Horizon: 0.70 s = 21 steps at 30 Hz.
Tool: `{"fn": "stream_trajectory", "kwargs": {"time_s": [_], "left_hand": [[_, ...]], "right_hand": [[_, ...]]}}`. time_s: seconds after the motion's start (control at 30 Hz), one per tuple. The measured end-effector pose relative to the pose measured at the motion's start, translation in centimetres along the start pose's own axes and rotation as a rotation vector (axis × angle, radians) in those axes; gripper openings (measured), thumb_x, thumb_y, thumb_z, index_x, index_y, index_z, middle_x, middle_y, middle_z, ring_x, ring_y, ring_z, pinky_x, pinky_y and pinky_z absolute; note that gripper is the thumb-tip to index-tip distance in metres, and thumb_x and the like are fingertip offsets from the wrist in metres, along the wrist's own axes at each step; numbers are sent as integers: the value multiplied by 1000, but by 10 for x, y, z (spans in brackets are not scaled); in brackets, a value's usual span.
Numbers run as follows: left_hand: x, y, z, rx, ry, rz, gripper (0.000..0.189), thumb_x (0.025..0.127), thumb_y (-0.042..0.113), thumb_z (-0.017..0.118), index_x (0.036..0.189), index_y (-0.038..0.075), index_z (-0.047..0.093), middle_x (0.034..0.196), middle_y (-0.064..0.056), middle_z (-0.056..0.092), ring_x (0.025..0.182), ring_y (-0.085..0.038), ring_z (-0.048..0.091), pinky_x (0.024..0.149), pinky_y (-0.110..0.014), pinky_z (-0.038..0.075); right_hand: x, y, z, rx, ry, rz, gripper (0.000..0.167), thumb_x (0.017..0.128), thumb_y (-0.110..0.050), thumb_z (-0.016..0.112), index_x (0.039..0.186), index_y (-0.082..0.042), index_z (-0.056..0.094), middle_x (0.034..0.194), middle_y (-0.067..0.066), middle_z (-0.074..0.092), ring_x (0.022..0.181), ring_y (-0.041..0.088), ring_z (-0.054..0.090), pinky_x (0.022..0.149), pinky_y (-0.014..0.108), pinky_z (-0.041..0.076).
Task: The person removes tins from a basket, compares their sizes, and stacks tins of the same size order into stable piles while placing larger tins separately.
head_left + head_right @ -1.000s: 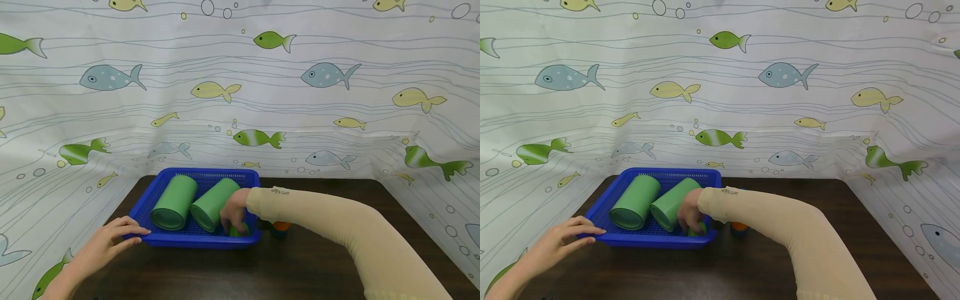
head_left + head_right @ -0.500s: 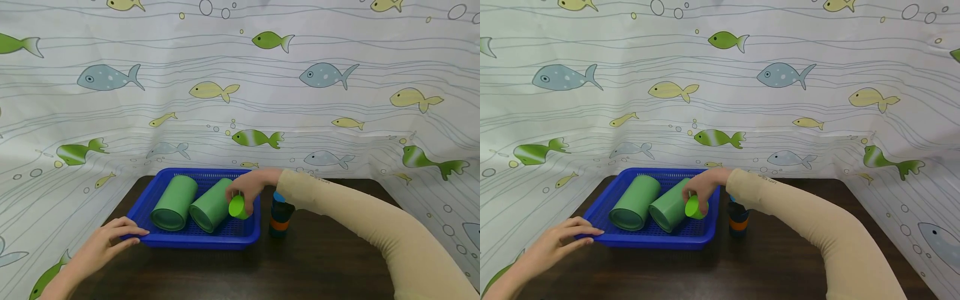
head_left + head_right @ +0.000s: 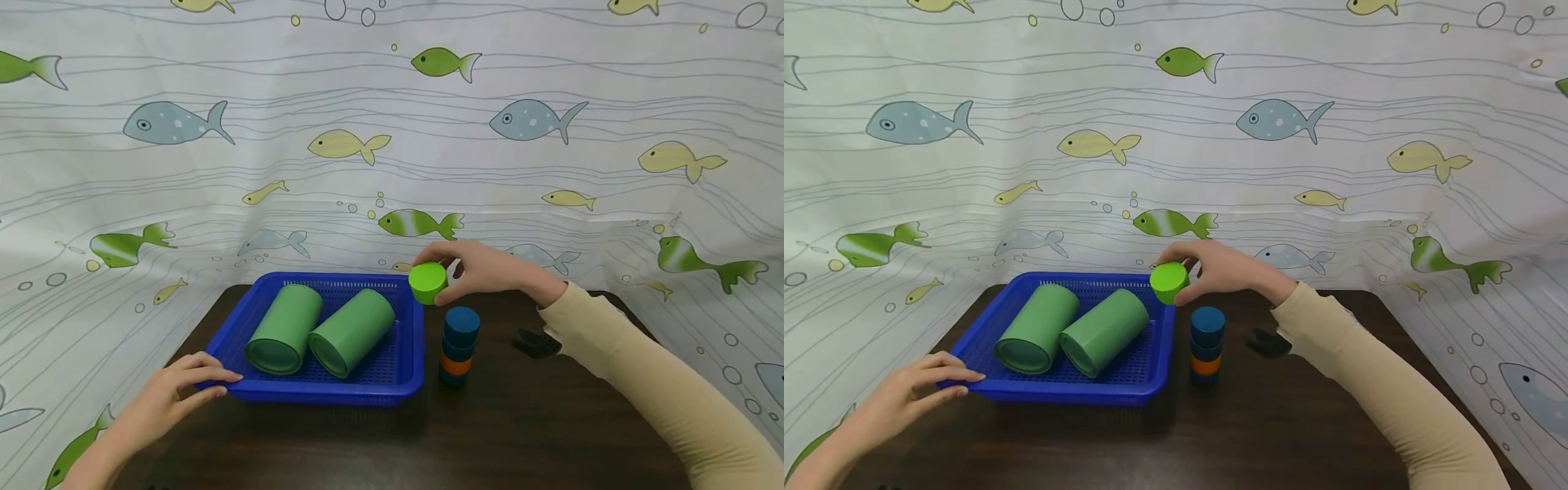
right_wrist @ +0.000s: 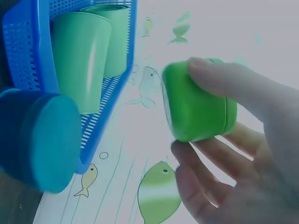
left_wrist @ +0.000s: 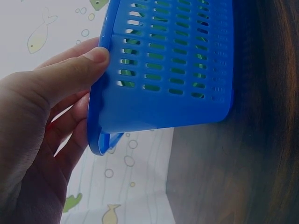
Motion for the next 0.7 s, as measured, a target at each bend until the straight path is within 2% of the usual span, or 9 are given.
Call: {"fn": "stream_trajectory", "kwargs": {"time_s": [0.17,0.33,0.5,0.7], "left_hand": [[-1,1,0,-15,9,5,52,63,-12,82,102,23,76,95,18,61,88,6,52,75,-8,40],[-1,1,0,-17,8,-4,53,63,-13,82,102,23,76,96,18,61,88,5,53,75,-7,40],[-1,0,0,20,-4,-21,54,62,-11,83,101,25,76,96,21,60,88,8,52,75,-7,41],[-2,-2,0,6,-1,-38,54,64,-11,82,102,27,76,95,21,60,88,8,52,75,-8,41]], "right_hand": [[-23,14,-8,55,125,53,60,82,-27,81,136,-21,55,128,1,60,113,23,56,89,45,50],[-40,25,-6,72,222,106,60,83,-31,81,136,-21,54,129,1,60,108,23,57,83,38,53],[-52,33,-1,78,273,121,59,85,-31,79,137,-19,54,127,2,62,102,21,59,78,31,54],[-62,40,3,108,287,133,57,84,-29,79,134,-22,54,120,0,63,97,21,62,76,30,57]]}}
Point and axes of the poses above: each hand's wrist, its own x-axis towards the middle knuckle, its own z-axis out of the palm, y = z × x, the point moved 10 cm from there along x, towards the middle knuckle
